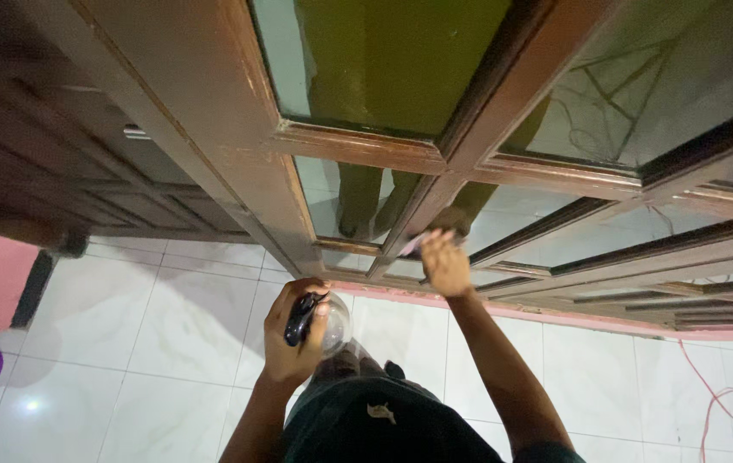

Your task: The person sprays liquid from a bottle onto the glass panes of a door and wipes them with a cloth.

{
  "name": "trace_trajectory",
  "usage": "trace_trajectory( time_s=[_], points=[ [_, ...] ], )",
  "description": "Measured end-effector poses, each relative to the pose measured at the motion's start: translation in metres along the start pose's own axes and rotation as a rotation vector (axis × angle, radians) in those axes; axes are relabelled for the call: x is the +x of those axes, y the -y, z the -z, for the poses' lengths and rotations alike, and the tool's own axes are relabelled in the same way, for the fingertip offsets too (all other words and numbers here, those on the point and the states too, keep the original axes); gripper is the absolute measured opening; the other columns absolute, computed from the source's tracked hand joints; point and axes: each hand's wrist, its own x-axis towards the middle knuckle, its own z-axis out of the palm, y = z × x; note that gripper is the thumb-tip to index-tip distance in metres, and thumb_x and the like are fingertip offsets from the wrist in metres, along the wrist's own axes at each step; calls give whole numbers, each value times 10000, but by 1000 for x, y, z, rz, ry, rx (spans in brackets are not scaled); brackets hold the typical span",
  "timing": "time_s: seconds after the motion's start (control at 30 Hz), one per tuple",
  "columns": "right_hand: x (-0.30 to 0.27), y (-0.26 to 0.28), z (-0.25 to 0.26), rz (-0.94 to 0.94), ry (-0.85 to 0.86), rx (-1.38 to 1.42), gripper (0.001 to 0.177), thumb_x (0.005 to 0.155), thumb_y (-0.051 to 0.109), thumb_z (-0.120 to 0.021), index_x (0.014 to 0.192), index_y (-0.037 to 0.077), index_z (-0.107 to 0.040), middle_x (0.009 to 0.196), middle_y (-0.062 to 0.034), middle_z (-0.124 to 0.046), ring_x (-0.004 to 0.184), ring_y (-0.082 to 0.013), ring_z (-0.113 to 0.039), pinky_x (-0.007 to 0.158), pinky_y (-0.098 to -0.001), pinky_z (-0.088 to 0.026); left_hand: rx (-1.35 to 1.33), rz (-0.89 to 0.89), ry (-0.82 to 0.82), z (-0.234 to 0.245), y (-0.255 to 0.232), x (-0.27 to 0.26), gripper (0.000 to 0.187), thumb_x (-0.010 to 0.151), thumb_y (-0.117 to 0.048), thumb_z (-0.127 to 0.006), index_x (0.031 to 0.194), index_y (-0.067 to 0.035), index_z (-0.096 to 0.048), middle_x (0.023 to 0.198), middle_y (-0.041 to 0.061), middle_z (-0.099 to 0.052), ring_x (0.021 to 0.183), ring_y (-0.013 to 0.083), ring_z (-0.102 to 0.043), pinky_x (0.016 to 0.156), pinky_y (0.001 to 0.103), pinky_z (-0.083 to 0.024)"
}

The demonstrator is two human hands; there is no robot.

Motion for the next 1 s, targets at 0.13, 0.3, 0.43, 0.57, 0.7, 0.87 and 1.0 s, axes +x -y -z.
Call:
trace_trajectory(
  time_s=[0.13,0.3,0.43,0.57,0.7,0.87,1.0],
  points=[
    [-49,-21,-7,402,-293,-149,516,958,120,-398,1458,23,-478,1495,-166,-544,1309,-263,-604,1034,-500,-488,9,10,30,-1,-2,-2,176,945,-128,-637,1084,-21,-654,1068,146,-702,968,273,-719,863,356,-565],
    [-36,-74,36,-120,-20,-239,492,1096,263,-407,1511,-1,-424,1347,-237,-536,1127,-302,-565,995,-534,-495,29,16,67,-6,-13,-7,173,922,-98,-647,1074,-16,-658,1063,144,-704,951,280,-711,844,350,-558],
    [2,-102,151,-107,-1142,-238,700,1089,110,-632,1644,145,-207,1714,-113,-168,1618,-344,-100,1275,-648,-88,32,6,94,-17,-12,-11,167,916,-95,-674,1067,-24,-665,1058,135,-711,924,287,-703,825,341,-553],
    [39,-72,187,-231,-1177,-124,676,1120,20,-487,1634,278,-133,1756,79,-145,1691,-223,-21,1301,-568,8,-67,92,102,-18,-10,-18,166,908,-91,-671,1060,-27,-653,1046,123,-716,907,274,-724,832,341,-563],
    [30,-61,85,5,-857,-251,527,1127,156,-492,1599,120,-261,1398,-122,-430,1243,-288,-391,947,-518,-338,-28,45,69,-7,-7,-19,154,928,-92,-654,1067,-26,-656,1076,135,-714,959,282,-724,852,347,-564],
    [-26,-36,4,362,-672,-933,439,1257,359,-446,1616,135,-331,1040,-155,-431,930,-239,-436,790,-365,-391,20,15,46,14,-4,-18,167,917,-84,-644,1070,-16,-649,1089,153,-698,979,298,-712,875,363,-558],
    [-77,-26,4,324,-251,-17,516,1077,183,-394,1592,190,-386,1565,-55,-531,1435,-217,-534,1170,-424,-516,32,31,26,20,-2,-10,148,948,-97,-640,1076,-23,-648,1050,143,-705,938,280,-722,843,355,-566]
  ],
)
